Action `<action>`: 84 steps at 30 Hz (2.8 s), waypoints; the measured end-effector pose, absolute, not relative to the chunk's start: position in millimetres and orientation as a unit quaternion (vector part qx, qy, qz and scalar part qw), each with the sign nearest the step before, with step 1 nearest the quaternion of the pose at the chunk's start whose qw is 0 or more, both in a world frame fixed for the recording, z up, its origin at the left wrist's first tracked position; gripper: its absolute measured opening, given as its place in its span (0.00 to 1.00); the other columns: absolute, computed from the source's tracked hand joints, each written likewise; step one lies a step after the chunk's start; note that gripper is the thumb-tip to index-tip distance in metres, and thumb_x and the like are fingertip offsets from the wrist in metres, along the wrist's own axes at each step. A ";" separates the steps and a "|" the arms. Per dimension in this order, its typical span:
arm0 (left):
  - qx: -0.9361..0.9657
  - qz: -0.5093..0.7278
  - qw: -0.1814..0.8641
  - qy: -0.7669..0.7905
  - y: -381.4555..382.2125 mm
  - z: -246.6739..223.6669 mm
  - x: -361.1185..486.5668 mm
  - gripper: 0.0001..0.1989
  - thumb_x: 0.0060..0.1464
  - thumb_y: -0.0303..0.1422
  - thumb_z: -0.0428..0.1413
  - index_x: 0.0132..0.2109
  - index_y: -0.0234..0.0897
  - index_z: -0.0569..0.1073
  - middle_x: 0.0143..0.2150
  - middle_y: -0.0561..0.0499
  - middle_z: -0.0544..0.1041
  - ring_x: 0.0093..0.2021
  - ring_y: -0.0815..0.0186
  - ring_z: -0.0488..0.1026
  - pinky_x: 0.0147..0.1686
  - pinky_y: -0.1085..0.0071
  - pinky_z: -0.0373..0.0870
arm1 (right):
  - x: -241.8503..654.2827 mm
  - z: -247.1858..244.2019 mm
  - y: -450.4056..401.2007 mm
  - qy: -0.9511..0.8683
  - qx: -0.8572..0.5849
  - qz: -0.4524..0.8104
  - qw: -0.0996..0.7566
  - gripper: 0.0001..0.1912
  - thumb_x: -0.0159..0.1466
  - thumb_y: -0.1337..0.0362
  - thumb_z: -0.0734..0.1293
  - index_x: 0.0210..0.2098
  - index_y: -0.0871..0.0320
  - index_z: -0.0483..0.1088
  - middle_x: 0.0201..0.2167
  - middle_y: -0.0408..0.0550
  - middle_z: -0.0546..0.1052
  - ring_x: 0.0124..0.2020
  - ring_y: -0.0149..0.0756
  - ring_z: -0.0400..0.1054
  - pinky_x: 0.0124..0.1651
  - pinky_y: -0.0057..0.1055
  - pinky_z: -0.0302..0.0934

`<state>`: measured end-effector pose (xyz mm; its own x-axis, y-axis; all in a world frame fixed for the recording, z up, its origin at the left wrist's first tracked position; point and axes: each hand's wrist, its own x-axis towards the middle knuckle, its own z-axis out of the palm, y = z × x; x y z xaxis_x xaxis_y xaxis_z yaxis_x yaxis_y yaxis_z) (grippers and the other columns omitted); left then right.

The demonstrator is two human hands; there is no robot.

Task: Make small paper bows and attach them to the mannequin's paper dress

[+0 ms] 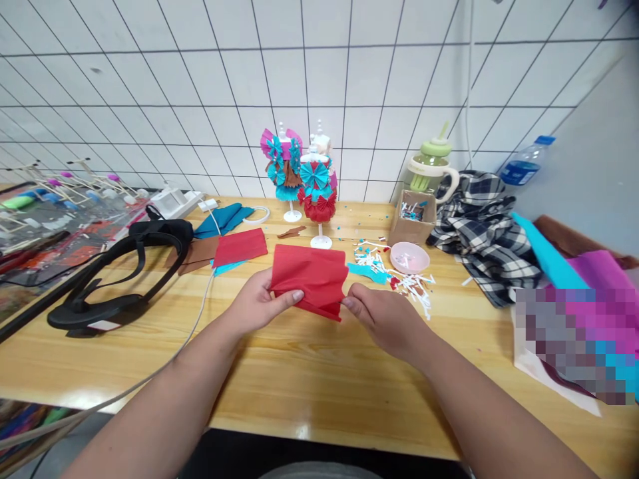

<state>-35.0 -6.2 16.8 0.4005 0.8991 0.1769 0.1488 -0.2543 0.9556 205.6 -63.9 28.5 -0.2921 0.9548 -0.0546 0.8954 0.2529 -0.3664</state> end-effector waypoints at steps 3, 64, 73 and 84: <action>0.688 0.421 0.446 0.388 -7.6 20.4 -39.5 0.15 0.46 0.34 0.64 0.42 0.35 0.77 0.44 0.47 0.79 0.45 0.54 0.73 0.48 0.64 0.68 | 203.8 31.7 -65.7 -0.789 -0.595 0.132 0.084 0.21 0.70 0.49 0.46 0.34 0.54 0.60 0.28 0.44 0.74 0.29 0.37 0.69 0.27 0.29 0.43; 0.517 0.397 0.705 0.279 1.0 4.5 -30.9 0.29 0.42 0.30 0.67 0.53 0.34 0.70 0.51 0.42 0.76 0.51 0.53 0.73 0.49 0.64 0.70 | 184.5 1.7 -60.5 -0.596 -0.545 0.439 0.393 0.14 0.58 0.53 0.66 0.27 0.57 0.63 0.17 0.34 0.52 0.20 0.27 0.47 0.25 0.26 0.46; 0.478 0.437 0.685 0.333 1.6 3.2 -23.9 0.24 0.40 0.26 0.67 0.47 0.35 0.73 0.44 0.47 0.80 0.43 0.60 0.76 0.46 0.67 0.71 | 209.5 8.4 -55.9 -0.685 -0.566 0.328 0.320 0.22 0.70 0.50 0.46 0.30 0.55 0.60 0.25 0.41 0.67 0.28 0.31 0.62 0.32 0.27 0.52; 0.513 0.392 0.699 0.307 -4.8 -2.3 -19.9 0.27 0.40 0.24 0.66 0.50 0.37 0.71 0.46 0.47 0.78 0.43 0.61 0.76 0.44 0.68 0.72 | 213.3 30.3 -58.2 -0.714 -0.686 0.118 0.068 0.27 0.69 0.51 0.44 0.34 0.52 0.71 0.30 0.46 0.77 0.32 0.38 0.69 0.29 0.30 0.43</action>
<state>-19.9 -4.8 -2.3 0.5048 0.8628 -0.0267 -0.2333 0.1662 0.9581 213.3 -58.2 30.3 -0.0486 0.9967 -0.0646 0.9644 0.0300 -0.2627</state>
